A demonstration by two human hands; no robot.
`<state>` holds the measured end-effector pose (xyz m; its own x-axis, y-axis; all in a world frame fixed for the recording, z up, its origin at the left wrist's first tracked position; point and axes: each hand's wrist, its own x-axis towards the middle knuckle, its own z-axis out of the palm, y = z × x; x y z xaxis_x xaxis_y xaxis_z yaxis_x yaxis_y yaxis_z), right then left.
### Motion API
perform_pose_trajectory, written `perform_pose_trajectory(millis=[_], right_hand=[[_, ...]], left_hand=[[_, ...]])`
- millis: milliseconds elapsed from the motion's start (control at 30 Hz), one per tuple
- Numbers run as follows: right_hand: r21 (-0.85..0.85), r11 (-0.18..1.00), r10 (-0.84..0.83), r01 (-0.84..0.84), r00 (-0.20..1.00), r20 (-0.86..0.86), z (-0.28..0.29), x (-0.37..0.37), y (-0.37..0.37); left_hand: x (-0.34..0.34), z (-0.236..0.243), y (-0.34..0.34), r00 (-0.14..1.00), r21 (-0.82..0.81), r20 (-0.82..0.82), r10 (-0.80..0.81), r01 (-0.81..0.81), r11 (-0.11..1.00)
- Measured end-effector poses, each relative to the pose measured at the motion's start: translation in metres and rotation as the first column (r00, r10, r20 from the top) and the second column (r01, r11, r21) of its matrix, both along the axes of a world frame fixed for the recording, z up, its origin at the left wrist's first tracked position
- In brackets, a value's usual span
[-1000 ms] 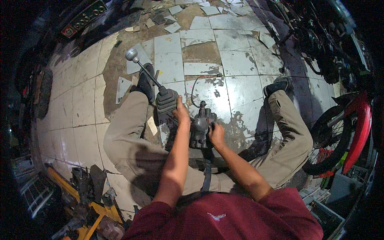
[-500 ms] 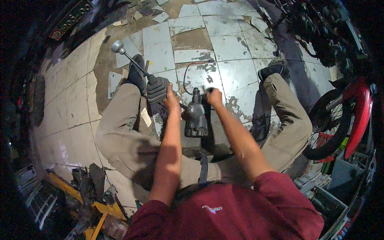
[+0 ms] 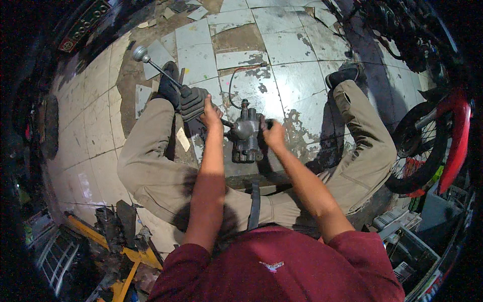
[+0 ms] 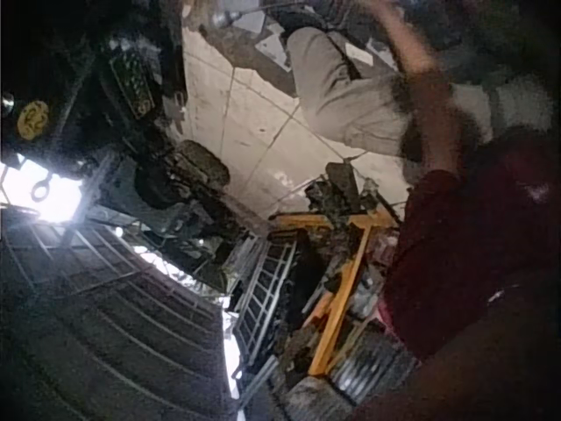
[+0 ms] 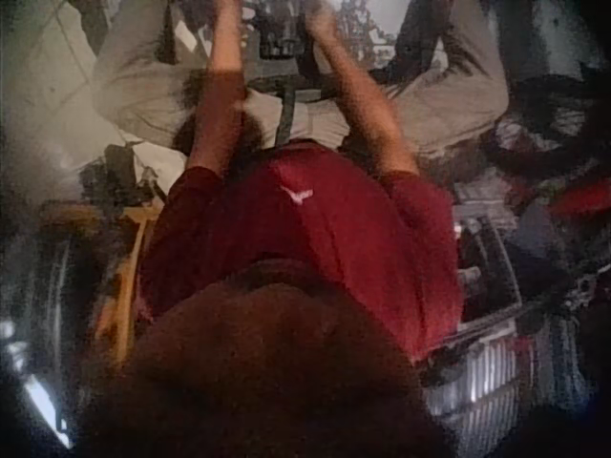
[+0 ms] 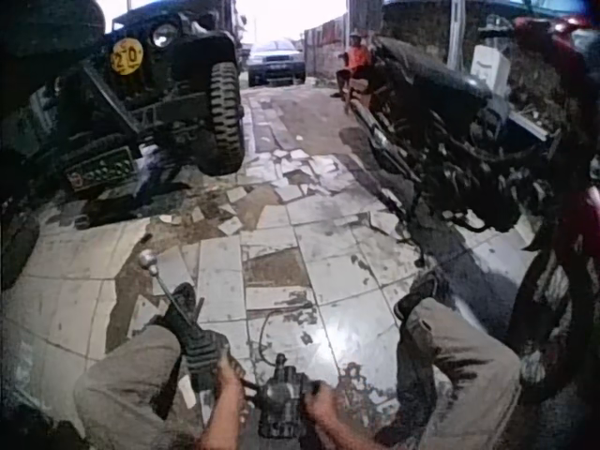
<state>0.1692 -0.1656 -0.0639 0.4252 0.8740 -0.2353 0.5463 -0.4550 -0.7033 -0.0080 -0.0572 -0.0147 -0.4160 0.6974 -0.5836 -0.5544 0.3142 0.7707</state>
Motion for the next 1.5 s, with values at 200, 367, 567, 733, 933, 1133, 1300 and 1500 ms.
perform_pose_trajectory(millis=[200,367,567,733,933,1133,1300,1500], right_hand=[[0.087,0.992,0.082,-0.091,0.991,0.104,-0.019,-0.022,0.01],[0.051,0.984,0.166,-0.172,0.982,0.093,-0.004,-0.033,-0.015],[0.101,0.975,0.176,-0.198,0.965,0.197,-0.004,-0.031,0.002],[0.207,0.936,0.232,-0.285,0.941,0.247,-0.02,-0.023,-0.002],[0.128,0.959,0.238,-0.253,0.964,0.121,0.0,-0.029,-0.008],[0.112,0.973,0.185,-0.201,0.973,0.136,-0.008,-0.026,0.013],[0.127,0.961,0.223,-0.245,0.96,0.167,-0.014,-0.025,-0.009],[0.162,0.955,0.226,-0.25,0.962,0.154,-0.011,-0.03,-0.01]], left_hand=[[0.002,0.003,0.002,0.999,0.004,0.043,-0.012,0.012,1.0],[0.003,-0.003,0.003,0.999,-0.035,0.047,0.025,-0.023,0.999],[-0.001,-0.019,0.001,0.997,-0.078,-0.039,0.066,-0.069,0.995],[0.005,-0.013,0.003,0.997,-0.086,-0.038,0.061,-0.064,0.994],[0.008,-0.006,0.0,0.994,-0.015,-0.058,0.091,-0.092,0.996],[0.004,-0.016,0.0,0.995,0.008,-0.035,0.088,-0.088,0.996],[0.005,-0.016,0.002,0.991,0.037,-0.117,0.067,-0.064,0.997],[-0.009,-0.069,0.004,0.979,0.023,-0.185,0.09,-0.087,0.996]])
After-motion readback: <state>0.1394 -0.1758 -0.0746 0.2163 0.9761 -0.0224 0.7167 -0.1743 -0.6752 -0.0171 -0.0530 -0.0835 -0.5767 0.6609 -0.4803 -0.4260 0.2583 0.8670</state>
